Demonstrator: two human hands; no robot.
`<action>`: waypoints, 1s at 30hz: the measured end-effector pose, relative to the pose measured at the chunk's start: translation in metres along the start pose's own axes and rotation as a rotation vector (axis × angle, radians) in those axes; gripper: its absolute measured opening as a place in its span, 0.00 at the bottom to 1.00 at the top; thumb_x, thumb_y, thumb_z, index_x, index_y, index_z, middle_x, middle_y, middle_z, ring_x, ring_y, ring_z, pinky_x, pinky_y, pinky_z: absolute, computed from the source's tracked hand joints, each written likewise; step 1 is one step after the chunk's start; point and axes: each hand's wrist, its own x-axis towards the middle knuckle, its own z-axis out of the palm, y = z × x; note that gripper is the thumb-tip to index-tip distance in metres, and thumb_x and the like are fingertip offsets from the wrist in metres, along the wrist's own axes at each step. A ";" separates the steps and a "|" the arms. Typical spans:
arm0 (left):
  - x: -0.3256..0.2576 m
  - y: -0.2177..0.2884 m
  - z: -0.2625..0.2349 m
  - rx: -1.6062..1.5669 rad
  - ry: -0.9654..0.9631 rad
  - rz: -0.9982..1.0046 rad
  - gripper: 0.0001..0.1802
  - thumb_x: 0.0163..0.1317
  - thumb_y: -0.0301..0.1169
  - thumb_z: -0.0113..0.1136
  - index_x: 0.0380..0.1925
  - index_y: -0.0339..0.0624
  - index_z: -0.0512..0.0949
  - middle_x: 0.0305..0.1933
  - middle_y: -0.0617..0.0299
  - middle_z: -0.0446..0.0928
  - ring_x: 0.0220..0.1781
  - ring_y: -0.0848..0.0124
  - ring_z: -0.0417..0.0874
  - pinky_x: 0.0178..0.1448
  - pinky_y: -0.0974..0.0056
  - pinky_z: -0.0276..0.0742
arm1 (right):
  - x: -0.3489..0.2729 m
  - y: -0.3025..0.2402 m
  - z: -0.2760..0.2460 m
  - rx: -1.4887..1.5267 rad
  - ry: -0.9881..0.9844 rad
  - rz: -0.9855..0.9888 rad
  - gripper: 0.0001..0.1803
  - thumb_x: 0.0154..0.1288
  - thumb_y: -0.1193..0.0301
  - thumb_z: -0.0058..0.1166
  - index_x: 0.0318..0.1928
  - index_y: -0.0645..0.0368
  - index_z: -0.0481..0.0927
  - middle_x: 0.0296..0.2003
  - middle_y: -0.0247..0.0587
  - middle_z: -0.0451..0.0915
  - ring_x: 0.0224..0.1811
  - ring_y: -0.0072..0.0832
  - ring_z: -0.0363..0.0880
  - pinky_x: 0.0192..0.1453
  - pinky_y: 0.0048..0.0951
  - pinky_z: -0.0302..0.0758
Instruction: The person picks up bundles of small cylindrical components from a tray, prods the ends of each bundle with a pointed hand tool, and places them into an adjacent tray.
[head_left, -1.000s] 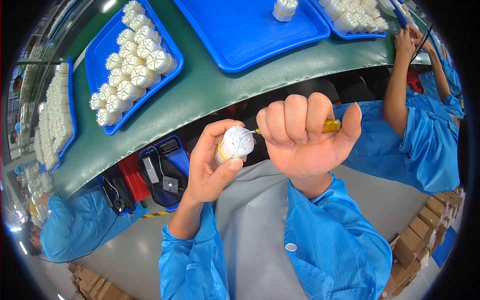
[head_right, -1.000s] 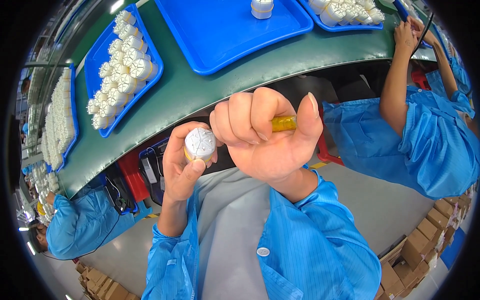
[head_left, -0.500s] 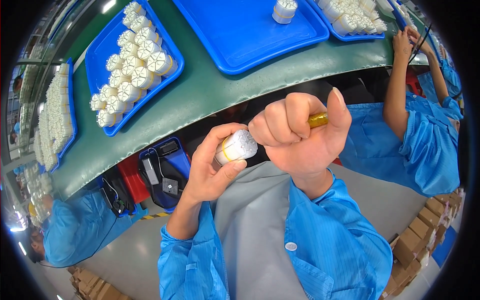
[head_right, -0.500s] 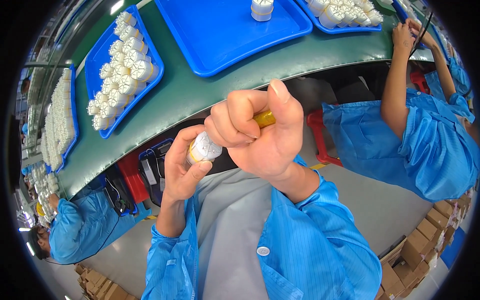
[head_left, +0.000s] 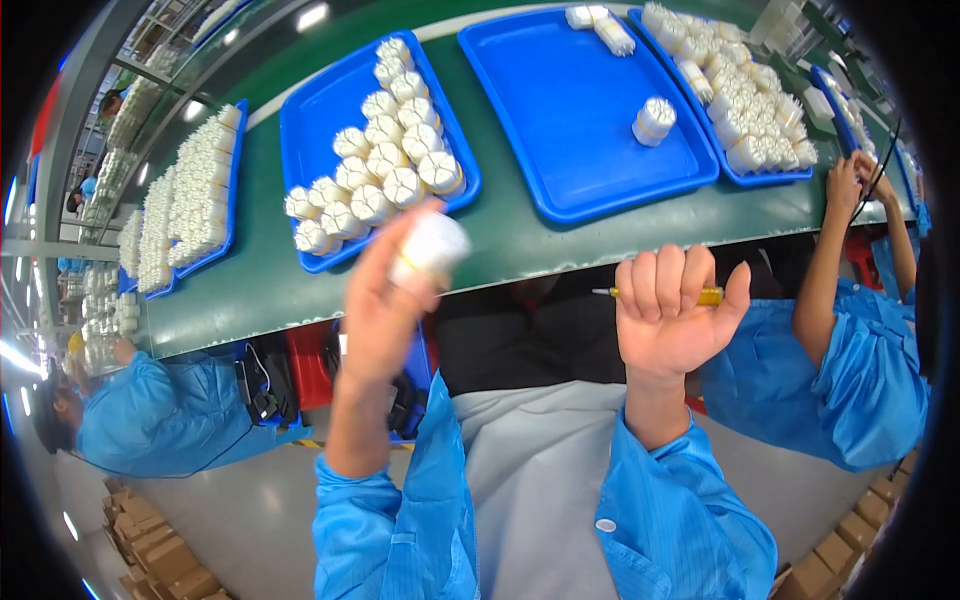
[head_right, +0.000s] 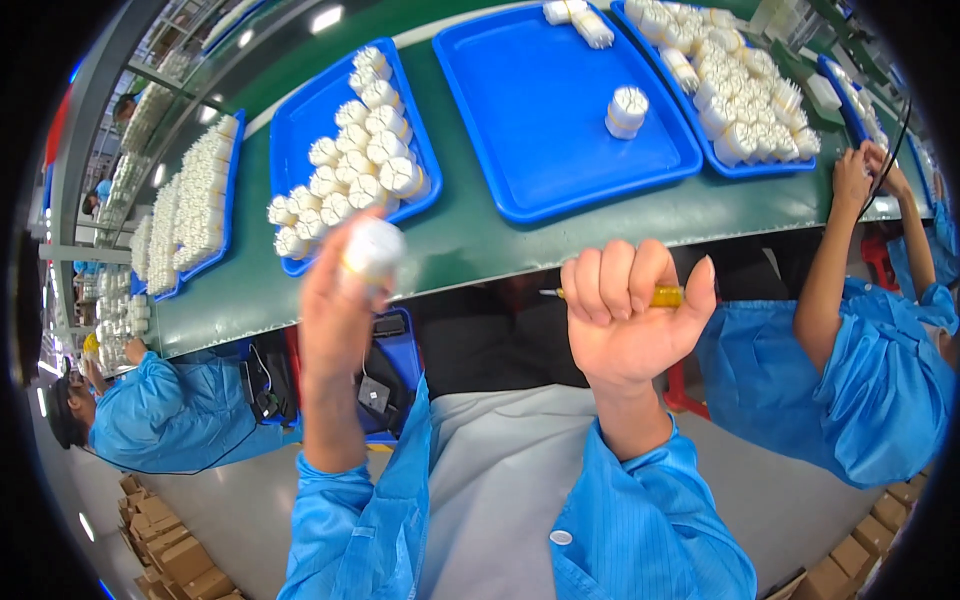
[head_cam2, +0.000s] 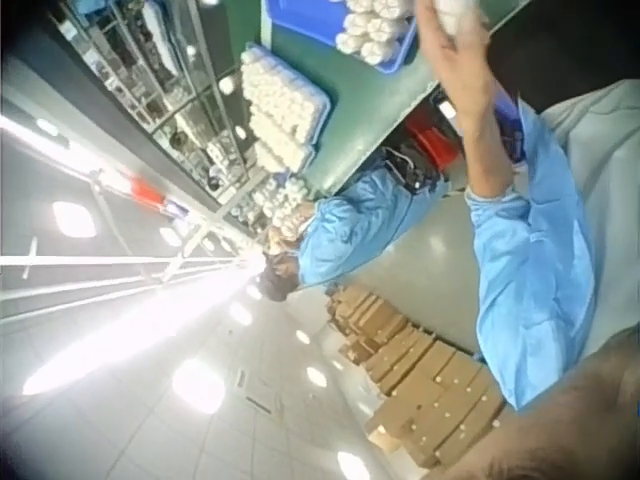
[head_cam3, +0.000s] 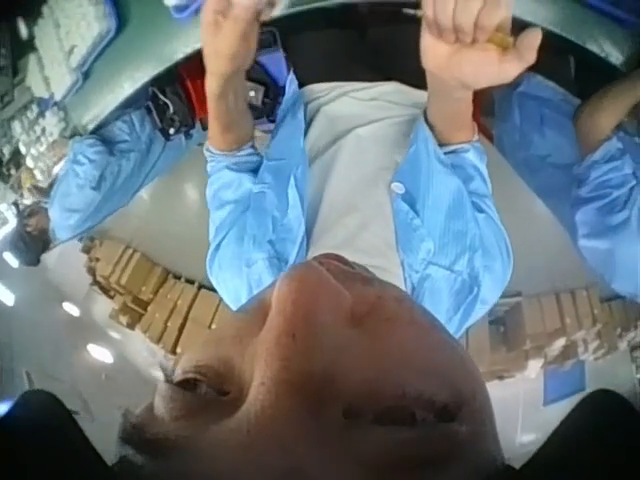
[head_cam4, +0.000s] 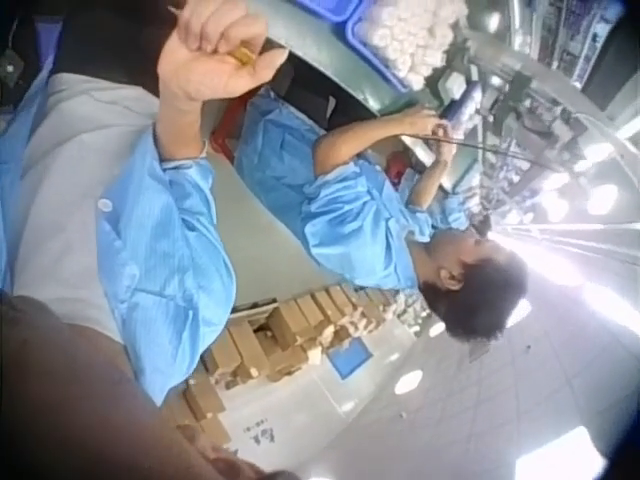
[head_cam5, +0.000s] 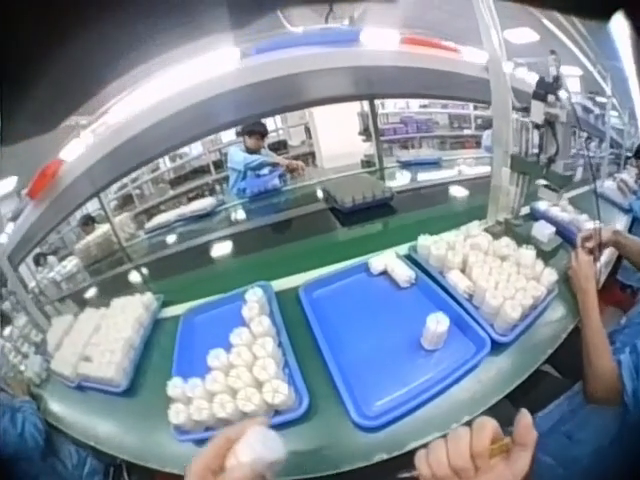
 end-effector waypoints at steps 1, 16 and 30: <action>0.014 0.014 -0.008 -0.017 0.042 0.059 0.36 0.64 0.42 0.60 0.66 0.31 0.65 0.57 0.56 0.74 0.41 0.76 0.76 0.39 0.73 0.71 | -0.002 -0.002 -0.003 -0.024 0.022 -0.002 0.33 0.75 0.42 0.29 0.19 0.52 0.57 0.14 0.29 0.56 0.17 0.23 0.51 0.25 0.28 0.52; 0.203 0.010 -0.132 1.140 -0.128 0.006 0.28 0.59 0.47 0.64 0.49 0.33 0.80 0.38 0.54 0.81 0.40 0.67 0.79 0.47 0.63 0.74 | -0.033 -0.012 -0.033 -0.105 0.185 -0.014 0.30 0.76 0.49 0.33 0.17 0.53 0.59 0.13 0.30 0.57 0.15 0.21 0.52 0.21 0.25 0.52; 0.121 0.043 -0.056 1.040 0.180 0.440 0.23 0.63 0.35 0.61 0.57 0.37 0.74 0.56 0.52 0.75 0.54 0.61 0.77 0.60 0.59 0.71 | 0.131 -0.061 -0.051 -2.242 0.012 -0.106 0.24 0.57 0.59 0.62 0.52 0.53 0.75 0.43 0.47 0.82 0.44 0.47 0.82 0.46 0.47 0.77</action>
